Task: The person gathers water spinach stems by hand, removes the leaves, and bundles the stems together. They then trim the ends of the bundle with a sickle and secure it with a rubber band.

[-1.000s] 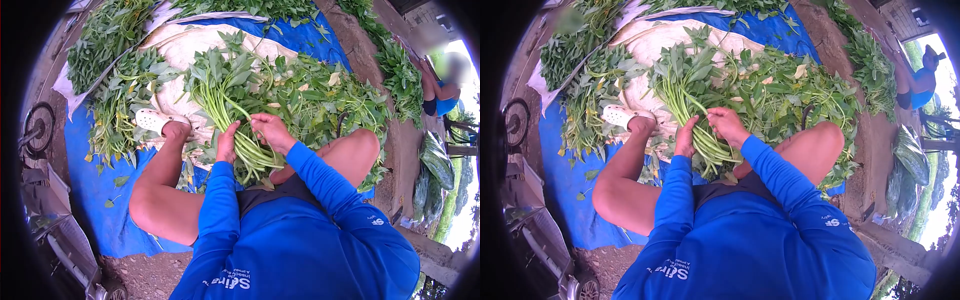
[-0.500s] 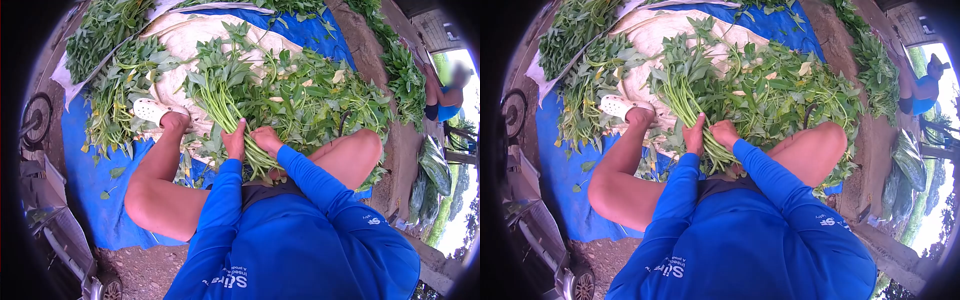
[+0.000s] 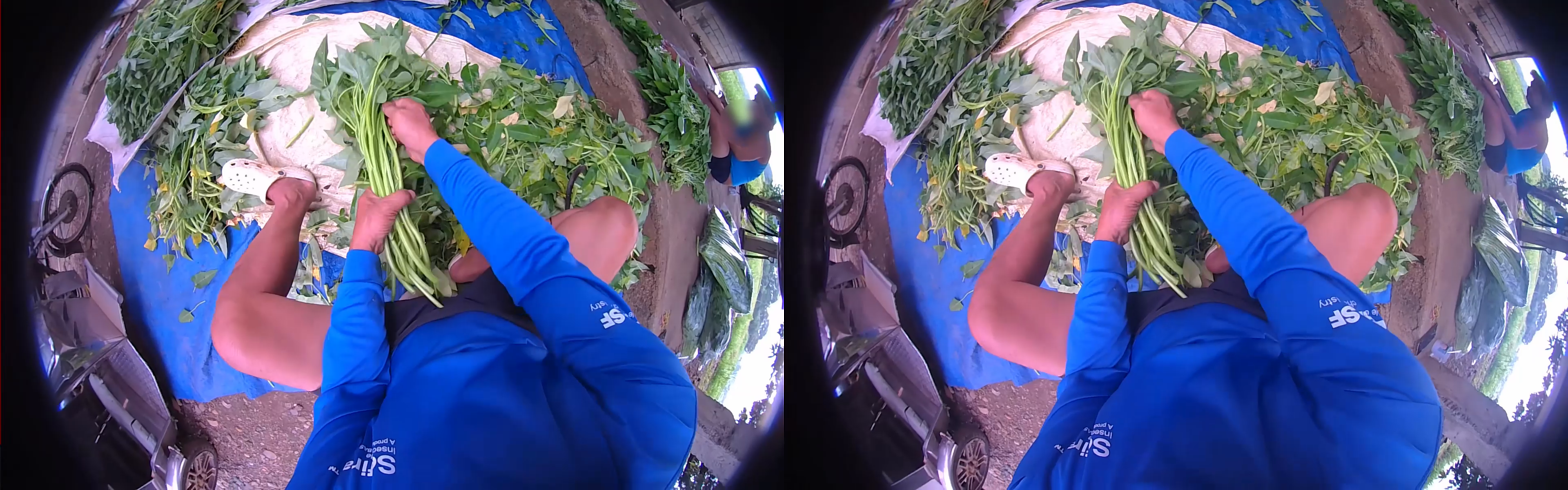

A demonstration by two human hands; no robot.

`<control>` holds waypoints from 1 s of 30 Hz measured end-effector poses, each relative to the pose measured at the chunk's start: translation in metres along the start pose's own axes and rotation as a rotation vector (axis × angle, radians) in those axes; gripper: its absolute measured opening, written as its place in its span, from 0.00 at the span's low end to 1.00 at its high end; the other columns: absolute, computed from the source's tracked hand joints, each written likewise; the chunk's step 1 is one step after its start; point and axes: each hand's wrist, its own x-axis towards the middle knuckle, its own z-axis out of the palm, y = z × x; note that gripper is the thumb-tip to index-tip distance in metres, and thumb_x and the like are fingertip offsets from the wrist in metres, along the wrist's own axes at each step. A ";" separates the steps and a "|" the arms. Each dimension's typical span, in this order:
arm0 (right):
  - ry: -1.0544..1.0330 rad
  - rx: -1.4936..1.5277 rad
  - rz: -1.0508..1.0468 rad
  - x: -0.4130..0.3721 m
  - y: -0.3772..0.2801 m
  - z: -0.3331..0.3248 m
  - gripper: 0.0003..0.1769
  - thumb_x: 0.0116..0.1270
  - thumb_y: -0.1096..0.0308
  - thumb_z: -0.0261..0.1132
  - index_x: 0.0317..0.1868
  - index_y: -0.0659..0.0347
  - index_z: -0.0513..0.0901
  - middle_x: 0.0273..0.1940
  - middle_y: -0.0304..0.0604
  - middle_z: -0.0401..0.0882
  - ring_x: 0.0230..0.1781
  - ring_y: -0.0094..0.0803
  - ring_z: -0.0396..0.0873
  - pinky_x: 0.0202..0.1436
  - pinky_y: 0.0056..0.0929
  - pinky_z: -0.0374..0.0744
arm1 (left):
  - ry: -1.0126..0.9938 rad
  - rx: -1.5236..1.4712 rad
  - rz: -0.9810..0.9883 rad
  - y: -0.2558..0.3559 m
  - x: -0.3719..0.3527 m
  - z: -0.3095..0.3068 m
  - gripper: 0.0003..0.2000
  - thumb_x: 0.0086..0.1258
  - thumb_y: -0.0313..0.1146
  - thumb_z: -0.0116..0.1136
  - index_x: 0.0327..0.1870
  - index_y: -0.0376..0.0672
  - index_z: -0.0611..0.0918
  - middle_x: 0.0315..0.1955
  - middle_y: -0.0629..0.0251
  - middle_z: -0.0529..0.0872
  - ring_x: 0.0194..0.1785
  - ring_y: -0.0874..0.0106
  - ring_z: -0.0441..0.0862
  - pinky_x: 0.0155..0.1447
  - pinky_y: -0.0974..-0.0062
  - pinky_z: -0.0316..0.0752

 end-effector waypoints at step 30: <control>-0.709 0.107 0.521 -0.217 -0.035 -0.100 0.13 0.78 0.59 0.71 0.54 0.56 0.91 0.39 0.31 0.86 0.37 0.20 0.81 0.42 0.26 0.80 | 0.194 -0.310 0.218 0.054 -0.015 -0.030 0.15 0.75 0.33 0.68 0.53 0.32 0.80 0.34 0.61 0.85 0.30 0.68 0.87 0.35 0.68 0.88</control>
